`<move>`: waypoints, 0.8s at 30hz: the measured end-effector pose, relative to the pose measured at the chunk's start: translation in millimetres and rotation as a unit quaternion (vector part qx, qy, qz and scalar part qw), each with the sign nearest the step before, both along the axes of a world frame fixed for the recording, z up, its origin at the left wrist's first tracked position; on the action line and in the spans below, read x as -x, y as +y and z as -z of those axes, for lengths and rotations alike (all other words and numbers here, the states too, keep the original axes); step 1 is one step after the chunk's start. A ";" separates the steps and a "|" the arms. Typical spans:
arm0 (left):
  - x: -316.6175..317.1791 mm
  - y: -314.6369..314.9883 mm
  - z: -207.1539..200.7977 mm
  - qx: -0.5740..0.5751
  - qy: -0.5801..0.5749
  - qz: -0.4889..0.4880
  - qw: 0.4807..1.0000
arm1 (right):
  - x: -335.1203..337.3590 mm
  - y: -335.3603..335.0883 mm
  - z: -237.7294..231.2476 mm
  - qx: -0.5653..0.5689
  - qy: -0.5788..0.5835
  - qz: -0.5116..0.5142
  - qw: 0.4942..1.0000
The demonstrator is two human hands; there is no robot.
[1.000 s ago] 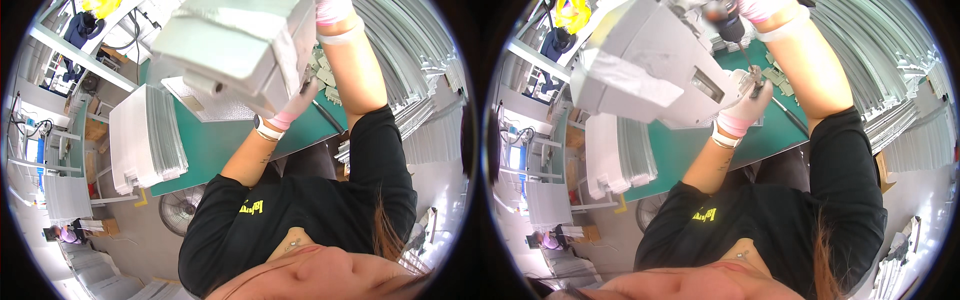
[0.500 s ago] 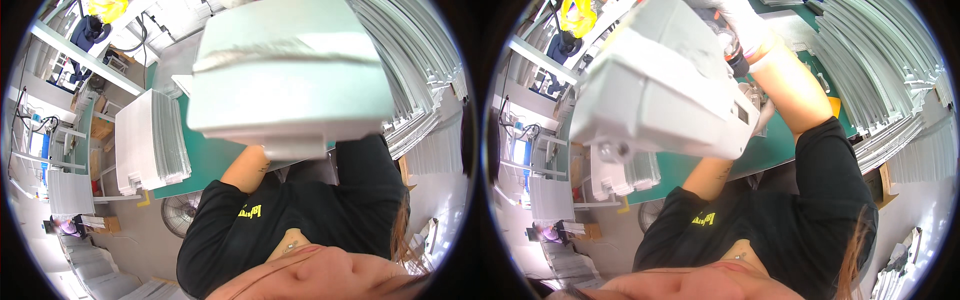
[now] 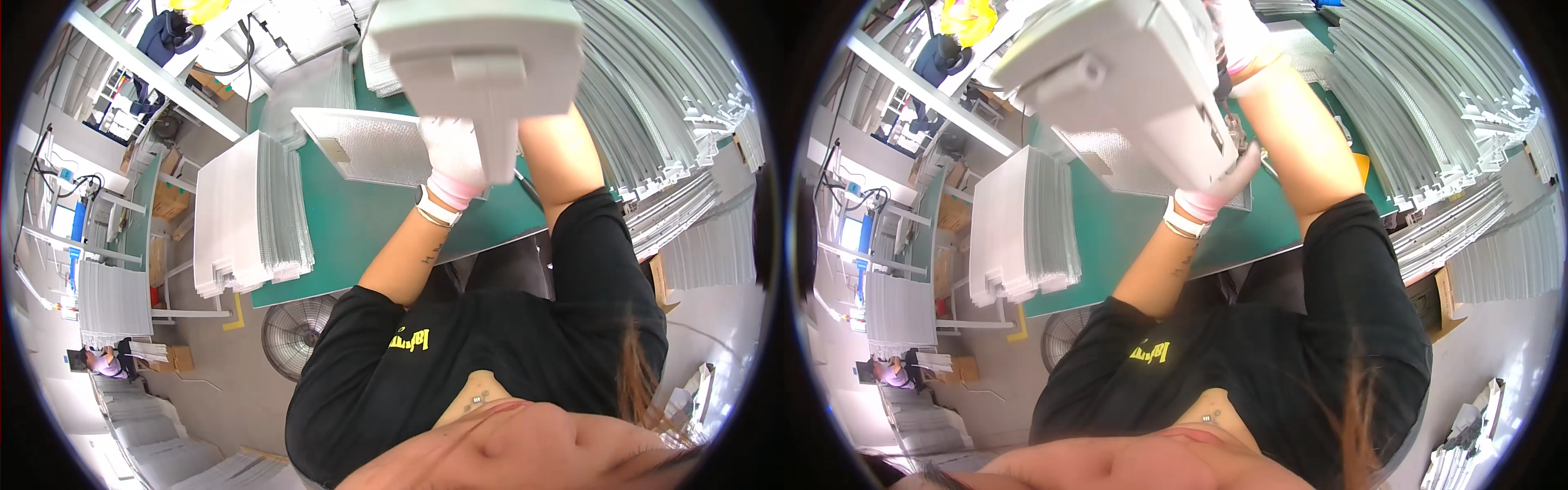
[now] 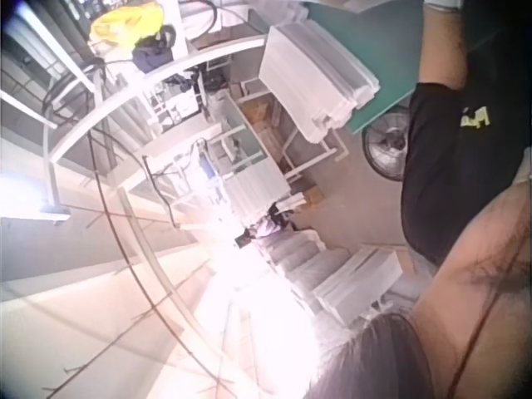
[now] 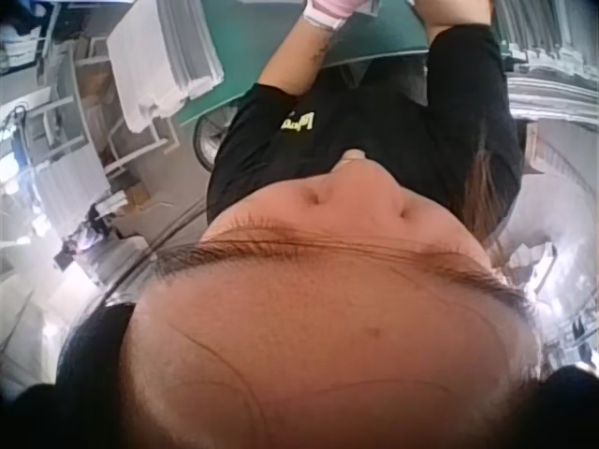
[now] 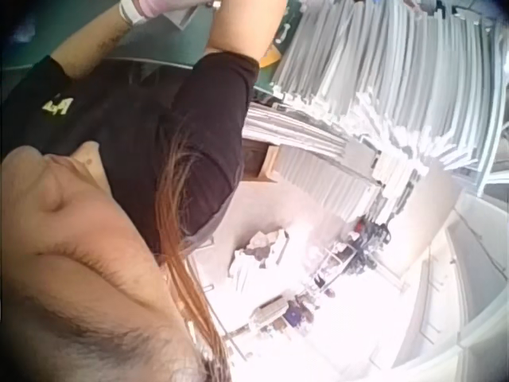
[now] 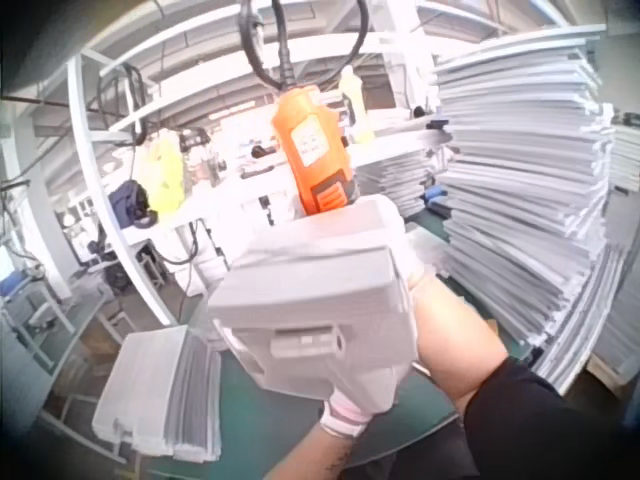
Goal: The person assembles rectangular panels by placing a mesh sheet on a workbench, positioning a plastic insert, and securing it with metal frame pieces. They use a hammer to tap the frame into place and a power drill to fasten the components together. The process is repeated for multiple units.
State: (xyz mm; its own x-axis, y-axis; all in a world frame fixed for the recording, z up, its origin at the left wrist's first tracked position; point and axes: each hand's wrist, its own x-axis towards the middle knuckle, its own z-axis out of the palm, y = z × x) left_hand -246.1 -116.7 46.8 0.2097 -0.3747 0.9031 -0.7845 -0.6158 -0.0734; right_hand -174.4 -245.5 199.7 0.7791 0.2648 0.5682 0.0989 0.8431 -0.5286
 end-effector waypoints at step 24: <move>90.1 211.0 60.3 -0.100 0.151 -0.172 0.968 | 81.9 20.4 -49.8 0.112 -0.057 0.094 0.988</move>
